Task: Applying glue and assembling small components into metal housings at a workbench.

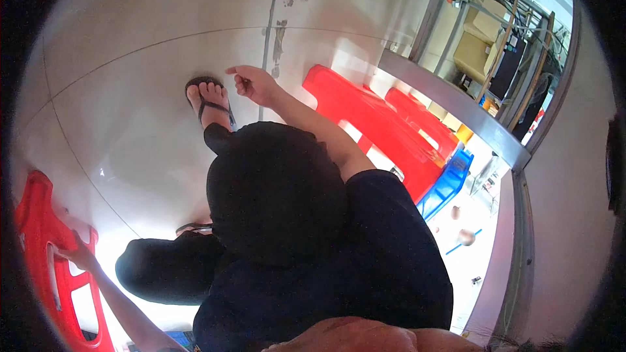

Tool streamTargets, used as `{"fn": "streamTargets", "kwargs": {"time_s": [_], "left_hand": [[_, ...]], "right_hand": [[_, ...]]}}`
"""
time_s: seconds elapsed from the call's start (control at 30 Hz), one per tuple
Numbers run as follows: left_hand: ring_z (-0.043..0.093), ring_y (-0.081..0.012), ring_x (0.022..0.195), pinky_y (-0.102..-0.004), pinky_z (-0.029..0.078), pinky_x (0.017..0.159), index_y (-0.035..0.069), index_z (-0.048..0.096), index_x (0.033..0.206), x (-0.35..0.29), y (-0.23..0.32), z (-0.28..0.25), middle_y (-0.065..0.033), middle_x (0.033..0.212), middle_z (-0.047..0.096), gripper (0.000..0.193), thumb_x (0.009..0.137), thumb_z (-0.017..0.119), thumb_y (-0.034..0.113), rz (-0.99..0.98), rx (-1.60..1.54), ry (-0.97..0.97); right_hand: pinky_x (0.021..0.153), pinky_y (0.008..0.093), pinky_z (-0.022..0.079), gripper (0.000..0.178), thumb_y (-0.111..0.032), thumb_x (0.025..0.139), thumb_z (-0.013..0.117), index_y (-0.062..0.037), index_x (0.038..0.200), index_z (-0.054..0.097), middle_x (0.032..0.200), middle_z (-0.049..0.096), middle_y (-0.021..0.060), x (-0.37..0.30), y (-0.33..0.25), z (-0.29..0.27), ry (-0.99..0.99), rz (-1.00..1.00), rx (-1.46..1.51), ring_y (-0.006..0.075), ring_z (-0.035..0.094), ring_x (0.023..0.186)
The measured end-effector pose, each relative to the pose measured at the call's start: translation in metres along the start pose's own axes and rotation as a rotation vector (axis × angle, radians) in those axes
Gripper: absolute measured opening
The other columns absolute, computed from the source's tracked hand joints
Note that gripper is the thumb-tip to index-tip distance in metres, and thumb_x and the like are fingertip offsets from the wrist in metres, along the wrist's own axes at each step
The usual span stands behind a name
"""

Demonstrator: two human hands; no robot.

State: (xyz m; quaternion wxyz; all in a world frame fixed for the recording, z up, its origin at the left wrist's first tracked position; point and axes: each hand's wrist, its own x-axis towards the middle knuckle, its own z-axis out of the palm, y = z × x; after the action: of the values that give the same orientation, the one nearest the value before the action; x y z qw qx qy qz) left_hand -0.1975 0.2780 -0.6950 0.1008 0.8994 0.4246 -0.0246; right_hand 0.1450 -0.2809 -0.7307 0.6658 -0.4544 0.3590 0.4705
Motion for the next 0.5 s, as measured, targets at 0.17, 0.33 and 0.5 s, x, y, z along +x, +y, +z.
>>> {"fn": "streamTargets", "kwargs": {"time_s": [0.17, 0.33, 0.5], "left_hand": [[0.058, -0.0288, 0.099, -0.0450, 0.046, 0.087, 0.016, 0.026, 0.138, -0.002, -0.020, -0.018, -0.0107, 0.122, 0.052, 0.086, 0.073, 0.061, 0.060, -0.061, 0.389, 0.082], [0.047, -0.0311, 0.115, -0.0575, 0.032, 0.096, 0.016, 0.019, 0.141, -0.006, -0.010, -0.015, -0.0092, 0.134, 0.041, 0.088, 0.075, 0.054, 0.064, 0.064, 0.366, 0.147], [0.049, -0.0294, 0.114, -0.0605, 0.036, 0.092, 0.020, 0.020, 0.141, -0.013, 0.021, -0.019, -0.0072, 0.133, 0.044, 0.082, 0.078, 0.053, 0.060, 0.169, 0.313, 0.238]], "right_hand": [[0.065, 0.0217, 0.045, 0.025, -0.013, 0.090, 0.050, 0.0015, 0.110, 0.055, 0.083, 0.056, 0.0050, -0.024, 0.047, -0.035, 0.060, -0.035, -0.187, 0.0107, 0.052, 0.071], [0.066, 0.0212, 0.044, 0.027, -0.016, 0.090, 0.050, -0.0040, 0.113, 0.057, 0.088, 0.059, 0.0025, -0.061, 0.059, -0.077, 0.148, 0.034, -0.708, 0.0082, 0.053, 0.074], [0.058, 0.0196, 0.039, 0.028, -0.017, 0.087, 0.047, -0.0101, 0.111, 0.060, 0.085, 0.060, -0.0020, -0.099, 0.049, -0.077, 0.328, -0.091, -1.102, 0.0053, 0.049, 0.072]]}}
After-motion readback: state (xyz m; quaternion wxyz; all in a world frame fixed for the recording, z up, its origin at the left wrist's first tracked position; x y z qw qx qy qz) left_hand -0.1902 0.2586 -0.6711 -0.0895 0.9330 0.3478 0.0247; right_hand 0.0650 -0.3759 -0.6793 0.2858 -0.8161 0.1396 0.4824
